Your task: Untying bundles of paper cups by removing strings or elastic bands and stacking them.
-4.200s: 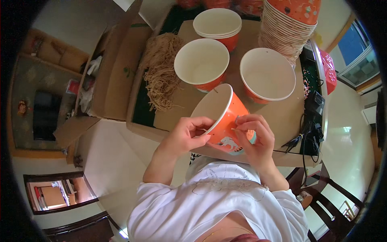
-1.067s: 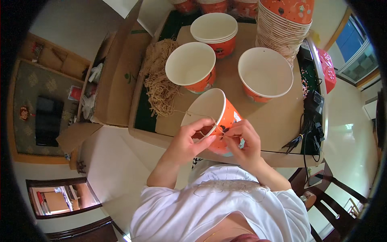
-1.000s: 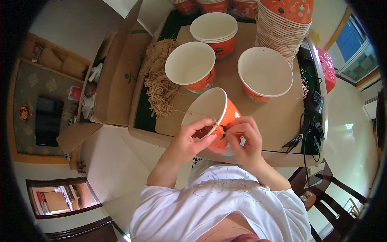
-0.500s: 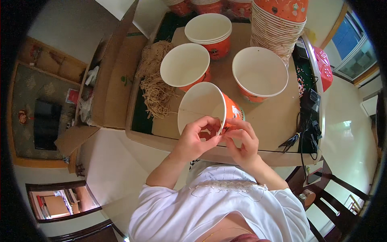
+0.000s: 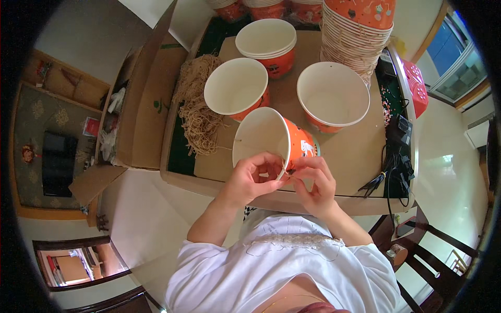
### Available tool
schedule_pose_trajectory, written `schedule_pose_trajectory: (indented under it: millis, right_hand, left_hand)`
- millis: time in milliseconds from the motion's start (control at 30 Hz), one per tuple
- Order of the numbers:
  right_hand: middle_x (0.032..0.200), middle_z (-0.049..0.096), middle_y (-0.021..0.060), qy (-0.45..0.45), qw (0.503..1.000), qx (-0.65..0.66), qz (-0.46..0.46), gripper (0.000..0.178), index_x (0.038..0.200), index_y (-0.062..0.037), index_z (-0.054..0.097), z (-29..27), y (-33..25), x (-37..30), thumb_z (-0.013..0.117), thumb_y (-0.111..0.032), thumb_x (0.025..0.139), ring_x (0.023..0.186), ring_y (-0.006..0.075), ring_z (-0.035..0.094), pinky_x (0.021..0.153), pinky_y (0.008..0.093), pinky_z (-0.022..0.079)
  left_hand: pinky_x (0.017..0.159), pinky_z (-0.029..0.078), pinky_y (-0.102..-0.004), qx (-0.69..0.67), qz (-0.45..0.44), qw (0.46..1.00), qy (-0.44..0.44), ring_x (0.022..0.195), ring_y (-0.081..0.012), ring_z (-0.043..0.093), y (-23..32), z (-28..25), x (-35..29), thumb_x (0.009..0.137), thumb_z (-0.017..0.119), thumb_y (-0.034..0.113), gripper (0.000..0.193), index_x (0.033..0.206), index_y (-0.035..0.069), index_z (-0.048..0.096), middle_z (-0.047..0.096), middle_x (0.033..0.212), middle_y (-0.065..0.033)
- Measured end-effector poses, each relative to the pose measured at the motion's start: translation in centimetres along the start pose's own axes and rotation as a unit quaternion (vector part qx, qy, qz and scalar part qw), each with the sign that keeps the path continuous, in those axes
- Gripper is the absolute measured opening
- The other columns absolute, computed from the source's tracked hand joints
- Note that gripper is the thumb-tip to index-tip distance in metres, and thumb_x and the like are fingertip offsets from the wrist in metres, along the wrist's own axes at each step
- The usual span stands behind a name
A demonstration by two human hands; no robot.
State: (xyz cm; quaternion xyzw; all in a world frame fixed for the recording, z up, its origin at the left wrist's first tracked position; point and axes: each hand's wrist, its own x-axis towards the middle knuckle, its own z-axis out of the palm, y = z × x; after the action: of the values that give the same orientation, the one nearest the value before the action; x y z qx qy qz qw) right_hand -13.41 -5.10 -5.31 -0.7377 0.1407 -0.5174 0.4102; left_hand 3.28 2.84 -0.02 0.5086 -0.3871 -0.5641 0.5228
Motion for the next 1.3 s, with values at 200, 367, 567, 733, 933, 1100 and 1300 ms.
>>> schedule_pose_trajectory:
  millis: [200,367,567,733,933,1100,1300]
  right_hand:
    - [0.107,0.059,0.0157,-0.04,0.998,0.008,-0.048,0.024,0.089,-0.0002,0.06,-0.4,0.2,-0.1,0.061,0.013,0.069,0.086,0.0251,0.059,0.077,0.0344,0.048]
    - [0.09,0.059,0.0113,0.052,0.994,-0.025,0.096,0.02,0.085,-0.0021,0.059,-0.4,-0.5,0.8,0.067,0.008,0.07,0.082,0.0254,0.06,0.071,0.0337,0.049]
    - [0.091,0.06,0.0117,0.031,0.997,-0.06,0.046,0.018,0.085,-0.0019,0.058,-0.8,-1.0,2.1,0.069,0.006,0.072,0.082,0.0249,0.06,0.068,0.0327,0.05]
    - [0.091,0.06,0.0112,0.013,0.997,-0.059,0.051,0.018,0.084,-0.002,0.059,-1.1,-1.4,2.4,0.069,0.006,0.072,0.082,0.0249,0.061,0.067,0.0324,0.052]
    - [0.091,0.061,0.011,-0.009,0.996,-0.06,0.066,0.018,0.083,-0.0019,0.059,-1.3,-1.4,2.4,0.07,0.006,0.071,0.083,0.0253,0.062,0.067,0.0328,0.052]
    - [0.09,0.061,0.0107,-0.02,0.995,-0.084,0.045,0.016,0.083,-0.0019,0.06,-1.5,-1.1,2.6,0.069,0.005,0.072,0.081,0.0239,0.062,0.066,0.032,0.052]
    - [0.09,0.061,0.0112,-0.04,0.992,-0.068,0.095,0.016,0.085,-0.0016,0.061,-1.5,-1.0,2.0,0.069,0.005,0.073,0.08,0.0247,0.063,0.065,0.0318,0.052]
  left_hand:
    - [0.078,0.051,-0.0236,-0.002,-0.004,1.0,0.009,0.083,-0.0065,0.059,0.5,0.2,0.0,0.079,0.066,-0.002,0.029,0.107,0.0,0.059,0.062,0.095,-0.0007]
    - [0.077,0.051,-0.0237,0.04,-0.002,0.999,-0.007,0.084,-0.0063,0.059,0.3,0.1,0.0,0.079,0.067,-0.001,0.029,0.108,0.0,0.059,0.062,0.096,-0.0003]
    - [0.076,0.05,-0.0238,0.02,-0.008,1.0,0.008,0.084,-0.0068,0.058,0.3,0.6,0.2,0.079,0.068,0.001,0.041,0.118,-0.002,0.055,0.061,0.096,-0.001]
    - [0.075,0.05,-0.0239,0.049,-0.01,0.999,-0.002,0.085,-0.0069,0.059,0.1,0.5,0.2,0.079,0.068,0.001,0.044,0.121,-0.002,0.053,0.062,0.096,-0.0008]
    - [0.071,0.05,-0.0228,0.073,-0.026,0.997,-0.008,0.081,-0.0063,0.057,0.4,0.7,0.4,0.079,0.068,0.001,0.042,0.118,0.001,0.055,0.06,0.093,0.0009]
    - [0.066,0.05,-0.0232,0.107,-0.028,0.994,-0.011,0.079,-0.0071,0.057,1.0,1.4,0.4,0.083,0.064,0.005,0.031,0.113,0.001,0.056,0.06,0.093,0.0001]
    - [0.062,0.05,-0.0285,0.274,0.043,0.96,0.036,0.072,-0.0163,0.061,0.0,1.8,1.1,0.087,0.057,0.004,0.016,0.102,0.001,0.057,0.061,0.092,-0.0085]
